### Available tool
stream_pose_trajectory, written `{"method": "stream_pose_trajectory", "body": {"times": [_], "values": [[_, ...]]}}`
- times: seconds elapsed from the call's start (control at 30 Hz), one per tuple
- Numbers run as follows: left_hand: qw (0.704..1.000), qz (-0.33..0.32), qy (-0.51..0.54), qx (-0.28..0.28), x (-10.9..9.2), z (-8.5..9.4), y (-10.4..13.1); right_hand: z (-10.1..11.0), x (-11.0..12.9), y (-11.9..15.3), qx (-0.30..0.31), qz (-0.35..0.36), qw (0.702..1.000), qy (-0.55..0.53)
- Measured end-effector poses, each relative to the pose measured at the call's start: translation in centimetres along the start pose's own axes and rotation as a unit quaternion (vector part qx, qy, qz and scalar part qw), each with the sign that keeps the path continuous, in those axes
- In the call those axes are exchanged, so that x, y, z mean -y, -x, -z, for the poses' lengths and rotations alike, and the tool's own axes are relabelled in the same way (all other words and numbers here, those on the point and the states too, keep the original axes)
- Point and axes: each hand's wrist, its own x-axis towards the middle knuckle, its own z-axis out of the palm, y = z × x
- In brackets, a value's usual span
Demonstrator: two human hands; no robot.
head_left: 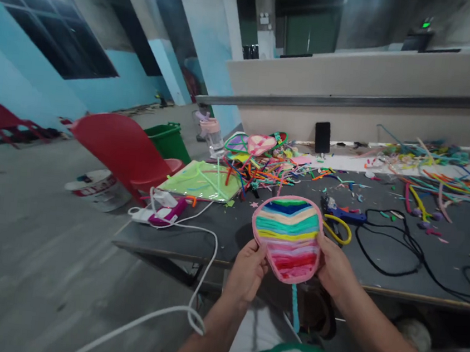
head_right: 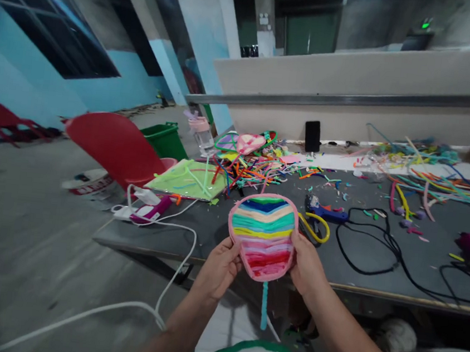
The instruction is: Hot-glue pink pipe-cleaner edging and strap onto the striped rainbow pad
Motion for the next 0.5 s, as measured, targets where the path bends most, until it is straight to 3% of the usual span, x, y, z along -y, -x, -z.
{"method": "stream_pose_trajectory", "body": {"times": [0.17,0.37,0.5], "values": [[0.999,0.038,0.009,-0.018,-0.6,0.4,-0.3,-0.2,0.3,-0.5,0.03,-0.028,0.999,-0.008],[0.998,0.035,-0.036,-0.024,-2.9,1.9,-0.5,-1.6,0.7,-0.3,0.102,-0.072,0.992,0.008],[0.996,0.043,-0.062,-0.049,-4.1,3.3,-0.6,-1.5,1.5,-0.2,0.145,-0.093,0.978,0.115]]}}
